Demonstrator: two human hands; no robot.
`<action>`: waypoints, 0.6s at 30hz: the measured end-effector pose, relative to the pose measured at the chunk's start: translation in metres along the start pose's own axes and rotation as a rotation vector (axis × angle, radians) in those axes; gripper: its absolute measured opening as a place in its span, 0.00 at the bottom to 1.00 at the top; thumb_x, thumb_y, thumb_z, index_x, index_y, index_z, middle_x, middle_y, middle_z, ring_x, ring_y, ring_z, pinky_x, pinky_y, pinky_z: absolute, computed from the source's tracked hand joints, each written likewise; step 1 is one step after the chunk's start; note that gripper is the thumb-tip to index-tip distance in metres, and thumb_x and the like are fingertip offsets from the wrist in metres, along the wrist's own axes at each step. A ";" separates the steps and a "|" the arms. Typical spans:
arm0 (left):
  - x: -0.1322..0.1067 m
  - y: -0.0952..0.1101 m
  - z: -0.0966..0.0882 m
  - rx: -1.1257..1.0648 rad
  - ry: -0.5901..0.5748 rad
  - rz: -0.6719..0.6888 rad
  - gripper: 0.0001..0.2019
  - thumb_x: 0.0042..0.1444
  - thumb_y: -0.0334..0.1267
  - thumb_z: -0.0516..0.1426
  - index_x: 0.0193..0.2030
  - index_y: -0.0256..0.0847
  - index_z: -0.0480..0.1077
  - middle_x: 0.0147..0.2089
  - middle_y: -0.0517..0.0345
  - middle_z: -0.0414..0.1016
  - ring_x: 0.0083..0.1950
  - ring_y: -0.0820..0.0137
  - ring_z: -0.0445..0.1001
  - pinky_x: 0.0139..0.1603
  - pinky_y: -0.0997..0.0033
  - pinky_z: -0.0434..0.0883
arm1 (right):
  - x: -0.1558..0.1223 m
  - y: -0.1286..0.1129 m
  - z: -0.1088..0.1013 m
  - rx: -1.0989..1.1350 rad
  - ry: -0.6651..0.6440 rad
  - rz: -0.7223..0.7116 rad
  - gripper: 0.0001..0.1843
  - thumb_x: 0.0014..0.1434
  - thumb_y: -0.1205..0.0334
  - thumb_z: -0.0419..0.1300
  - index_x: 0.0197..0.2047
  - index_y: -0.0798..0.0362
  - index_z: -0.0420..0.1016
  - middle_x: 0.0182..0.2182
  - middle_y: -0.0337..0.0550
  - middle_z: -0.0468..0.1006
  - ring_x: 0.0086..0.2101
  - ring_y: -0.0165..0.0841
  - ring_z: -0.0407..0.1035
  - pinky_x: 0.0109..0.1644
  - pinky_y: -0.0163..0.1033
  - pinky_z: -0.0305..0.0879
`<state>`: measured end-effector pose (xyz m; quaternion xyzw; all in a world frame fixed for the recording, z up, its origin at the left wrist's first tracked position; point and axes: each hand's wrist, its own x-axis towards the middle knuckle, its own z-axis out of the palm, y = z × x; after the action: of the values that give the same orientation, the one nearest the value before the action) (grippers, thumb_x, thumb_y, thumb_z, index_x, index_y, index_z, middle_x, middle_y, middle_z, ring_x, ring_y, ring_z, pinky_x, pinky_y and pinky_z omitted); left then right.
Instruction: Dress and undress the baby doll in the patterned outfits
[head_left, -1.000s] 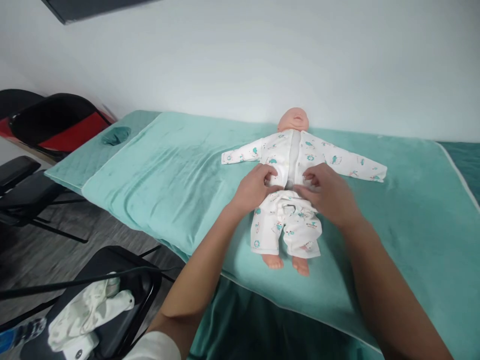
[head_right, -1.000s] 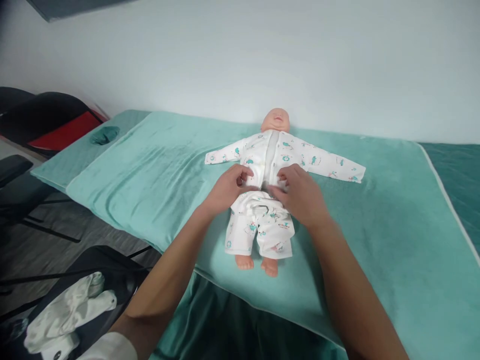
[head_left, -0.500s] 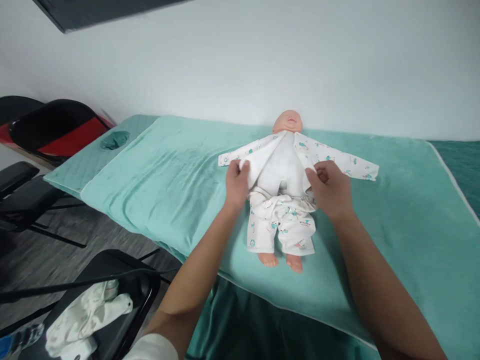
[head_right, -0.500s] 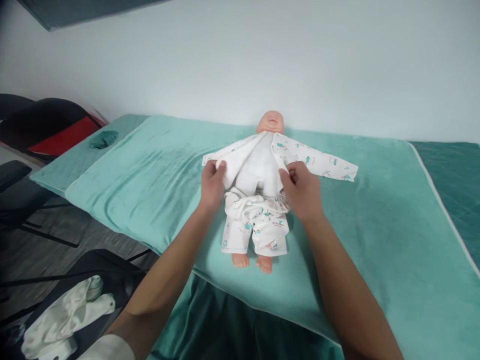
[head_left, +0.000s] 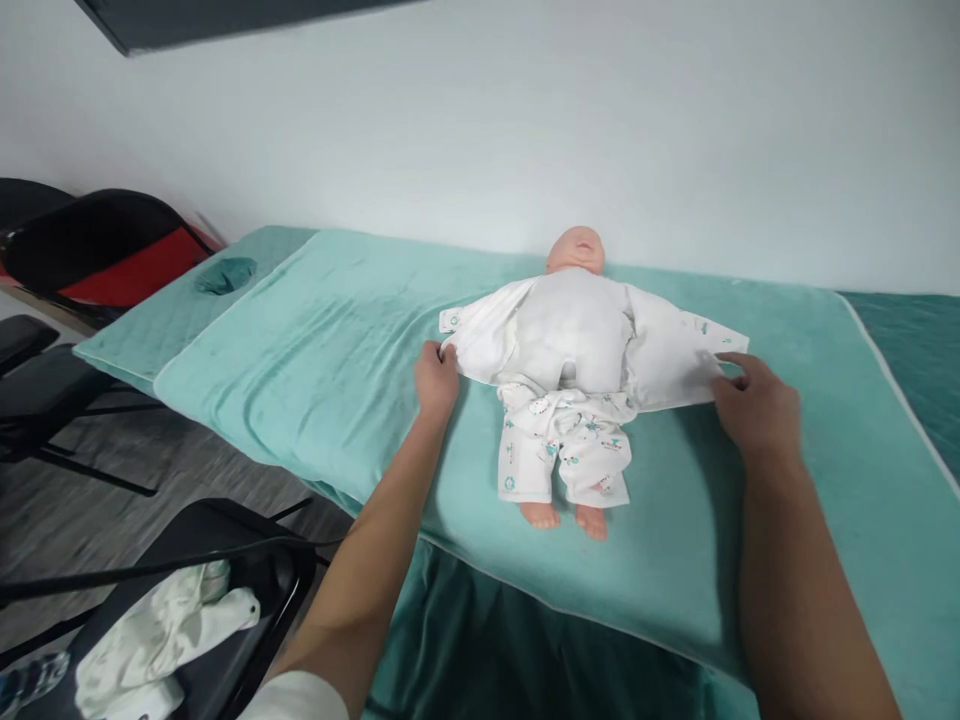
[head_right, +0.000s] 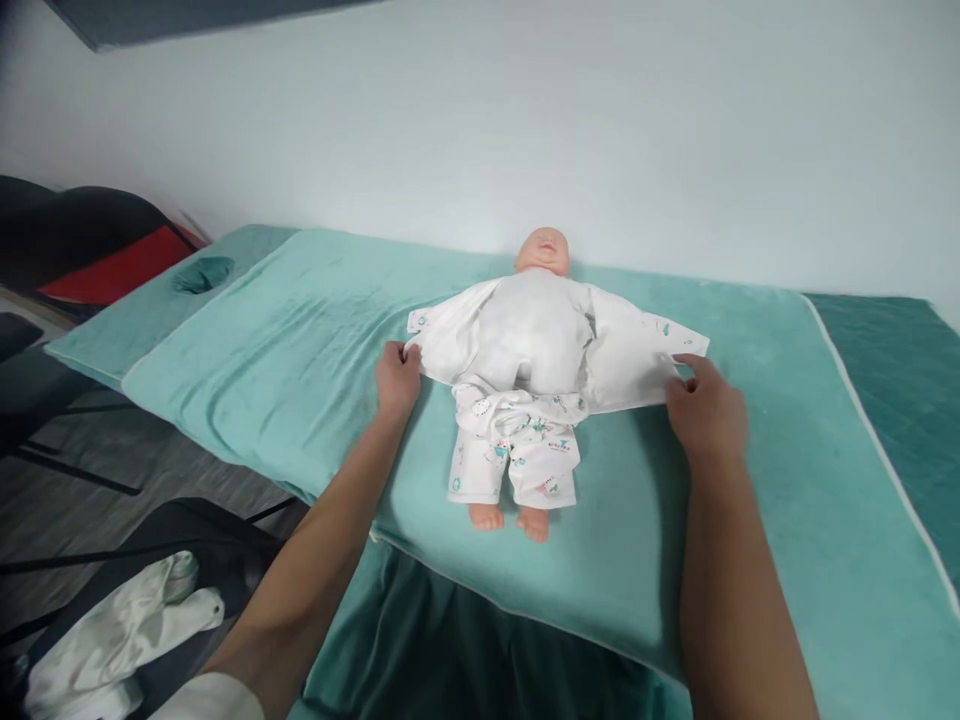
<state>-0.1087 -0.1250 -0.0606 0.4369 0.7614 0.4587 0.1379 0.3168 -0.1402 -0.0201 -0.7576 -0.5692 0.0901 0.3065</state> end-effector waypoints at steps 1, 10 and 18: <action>-0.003 0.001 -0.001 0.032 0.002 0.004 0.08 0.64 0.40 0.56 0.34 0.45 0.62 0.30 0.60 0.68 0.33 0.65 0.66 0.36 0.69 0.56 | -0.001 0.005 0.001 -0.036 -0.019 0.015 0.19 0.55 0.61 0.59 0.49 0.45 0.79 0.26 0.42 0.72 0.26 0.37 0.61 0.36 0.46 0.58; -0.014 0.004 0.004 0.160 0.067 0.241 0.03 0.61 0.35 0.56 0.41 0.43 0.67 0.43 0.48 0.74 0.49 0.57 0.72 0.51 0.59 0.66 | -0.008 0.000 0.008 -0.124 0.067 -0.005 0.14 0.58 0.52 0.59 0.44 0.48 0.80 0.28 0.48 0.74 0.29 0.45 0.67 0.39 0.54 0.64; -0.054 0.033 0.005 -0.473 -0.473 0.368 0.08 0.61 0.43 0.61 0.36 0.42 0.76 0.36 0.58 0.75 0.38 0.70 0.71 0.41 0.69 0.67 | -0.047 -0.061 0.025 0.517 -0.293 -0.571 0.07 0.64 0.55 0.62 0.37 0.48 0.75 0.36 0.43 0.77 0.39 0.38 0.72 0.46 0.45 0.68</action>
<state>-0.0567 -0.1581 -0.0466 0.6162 0.4906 0.5253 0.3220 0.2392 -0.1644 -0.0154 -0.4465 -0.7527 0.2485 0.4151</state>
